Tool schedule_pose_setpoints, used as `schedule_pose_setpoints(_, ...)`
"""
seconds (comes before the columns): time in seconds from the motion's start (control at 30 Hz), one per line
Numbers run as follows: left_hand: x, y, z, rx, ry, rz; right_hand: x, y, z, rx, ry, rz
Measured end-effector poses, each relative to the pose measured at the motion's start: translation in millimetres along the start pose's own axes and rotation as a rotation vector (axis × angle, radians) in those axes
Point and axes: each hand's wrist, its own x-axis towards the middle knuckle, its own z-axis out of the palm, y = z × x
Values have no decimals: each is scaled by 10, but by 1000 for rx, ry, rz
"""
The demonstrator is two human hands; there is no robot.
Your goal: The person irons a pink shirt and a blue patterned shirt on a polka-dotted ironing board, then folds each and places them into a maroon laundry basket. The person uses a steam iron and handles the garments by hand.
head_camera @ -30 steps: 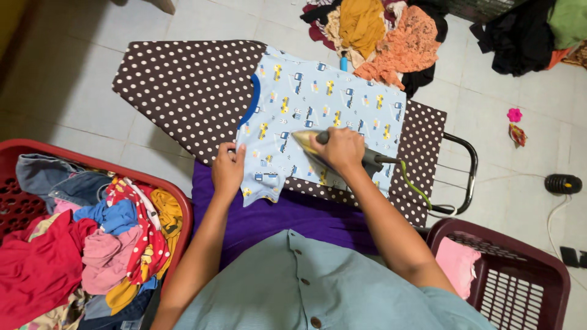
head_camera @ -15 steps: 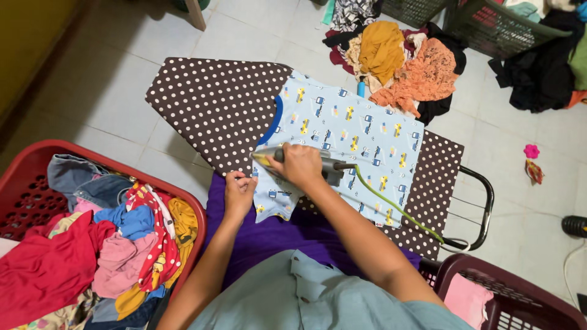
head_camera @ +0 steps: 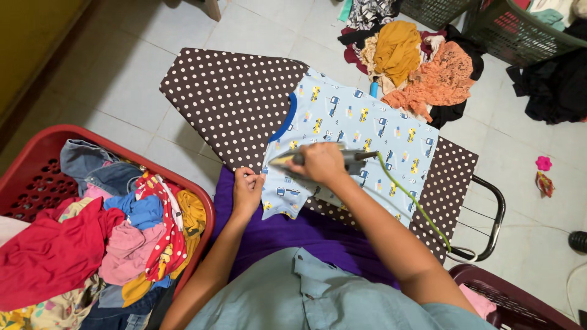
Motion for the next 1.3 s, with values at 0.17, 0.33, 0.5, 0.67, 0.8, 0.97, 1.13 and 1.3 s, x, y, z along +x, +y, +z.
schedule_pose_setpoints(0.17, -82, 37, 37, 45, 16, -51, -32, 241, -66, -50, 76, 239)
schedule_pose_setpoints(0.33, -62, 136, 27, -45, -12, -49, -444, 29, -161, -21, -192, 168)
schedule_pose_setpoints(0.5, -100, 64, -25, -1, -29, -57, -302, 487, -215, -98, 14, 418)
schedule_pose_setpoints(0.67, -64, 47, -48, 7, -5, -81, -249, 624, -285, -27, -60, 499)
schedule_pose_setpoints(0.8, -9, 65, -48, 37, -20, -90, -887, 211, -246, 8, -146, 520)
schedule_pose_setpoints(0.97, -62, 116, -143, 55, -61, -158, -1298, 678, -334, -36, -28, 820)
schedule_pose_setpoints(1.13, -29, 316, -126, 54, -75, -214, -1814, 1434, -462, -70, 158, 1177)
schedule_pose_setpoints(1.3, -114, 669, 13, 192, -31, -175, -2311, 2115, -529, -98, 256, 1373)
